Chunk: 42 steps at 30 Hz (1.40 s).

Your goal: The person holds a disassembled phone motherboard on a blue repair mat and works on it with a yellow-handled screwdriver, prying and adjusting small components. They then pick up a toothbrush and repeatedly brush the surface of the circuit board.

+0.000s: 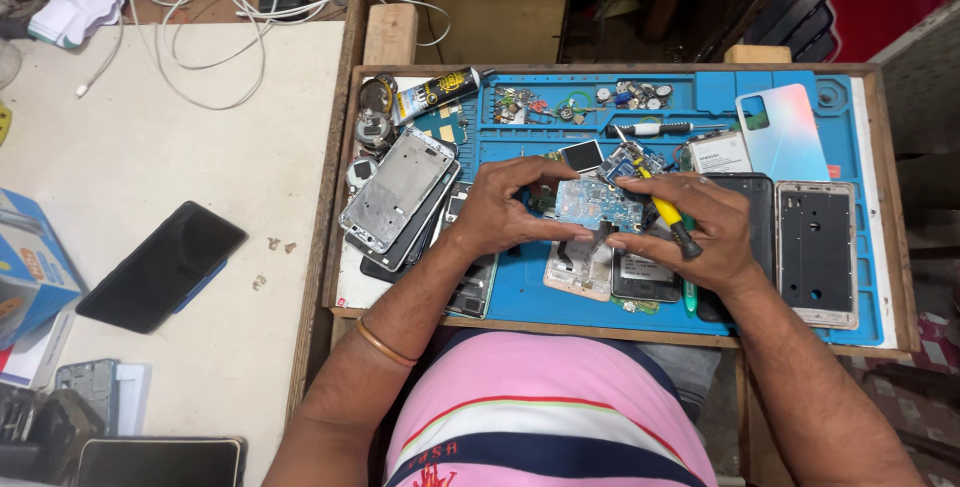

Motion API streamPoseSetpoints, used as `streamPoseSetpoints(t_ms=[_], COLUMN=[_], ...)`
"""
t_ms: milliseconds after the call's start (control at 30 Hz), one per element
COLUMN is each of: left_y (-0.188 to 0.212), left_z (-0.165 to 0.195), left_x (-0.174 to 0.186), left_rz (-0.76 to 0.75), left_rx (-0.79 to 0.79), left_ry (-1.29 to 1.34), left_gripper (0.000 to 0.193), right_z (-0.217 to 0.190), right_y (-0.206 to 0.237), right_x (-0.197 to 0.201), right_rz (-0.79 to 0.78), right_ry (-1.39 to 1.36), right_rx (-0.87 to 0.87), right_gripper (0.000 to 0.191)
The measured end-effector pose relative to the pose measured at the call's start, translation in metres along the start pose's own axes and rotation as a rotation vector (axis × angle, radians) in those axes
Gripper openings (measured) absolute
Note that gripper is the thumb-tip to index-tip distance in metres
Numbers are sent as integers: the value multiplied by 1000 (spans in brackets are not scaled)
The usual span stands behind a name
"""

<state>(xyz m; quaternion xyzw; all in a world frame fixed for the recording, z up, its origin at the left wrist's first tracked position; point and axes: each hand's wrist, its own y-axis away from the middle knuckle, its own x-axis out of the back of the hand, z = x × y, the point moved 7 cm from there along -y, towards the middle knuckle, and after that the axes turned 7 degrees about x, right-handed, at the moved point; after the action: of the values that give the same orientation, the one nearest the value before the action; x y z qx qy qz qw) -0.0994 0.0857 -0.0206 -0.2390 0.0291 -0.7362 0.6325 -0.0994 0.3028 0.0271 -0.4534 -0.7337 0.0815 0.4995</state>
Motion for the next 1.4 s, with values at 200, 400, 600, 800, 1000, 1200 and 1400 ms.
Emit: streamPoseSetpoints(t_ms=[200,400,600,800,1000,1200,1400], left_y=[-1,-1,-3,-3,-5,-3,-8], left_z=[6,14,14,13,17,18,23], left_x=[2,3,2,9,15,15,16], left_rz=[21,30,63,164,248,260,255], left_rx=[-26,-91,-122,-114,-141,-158,-181], left_ry=[-4,-36,-95,-181,-232,-250,-287], left_gripper=[62,65,65,58,56,55,53], right_z=[-1,-7,-6,-7,3,-3,-5], right_y=[2,0,-2,-2,2,3,-4], right_x=[-2,0,1,6,12,6,3], right_rz=[21,55,62,147,219,135,112], right_ry=[15,5,-6,60,-95,-14,0], right_rx=[31,128,117,97,17,127,103], right_gripper=[61,60,61,51,29,23,20])
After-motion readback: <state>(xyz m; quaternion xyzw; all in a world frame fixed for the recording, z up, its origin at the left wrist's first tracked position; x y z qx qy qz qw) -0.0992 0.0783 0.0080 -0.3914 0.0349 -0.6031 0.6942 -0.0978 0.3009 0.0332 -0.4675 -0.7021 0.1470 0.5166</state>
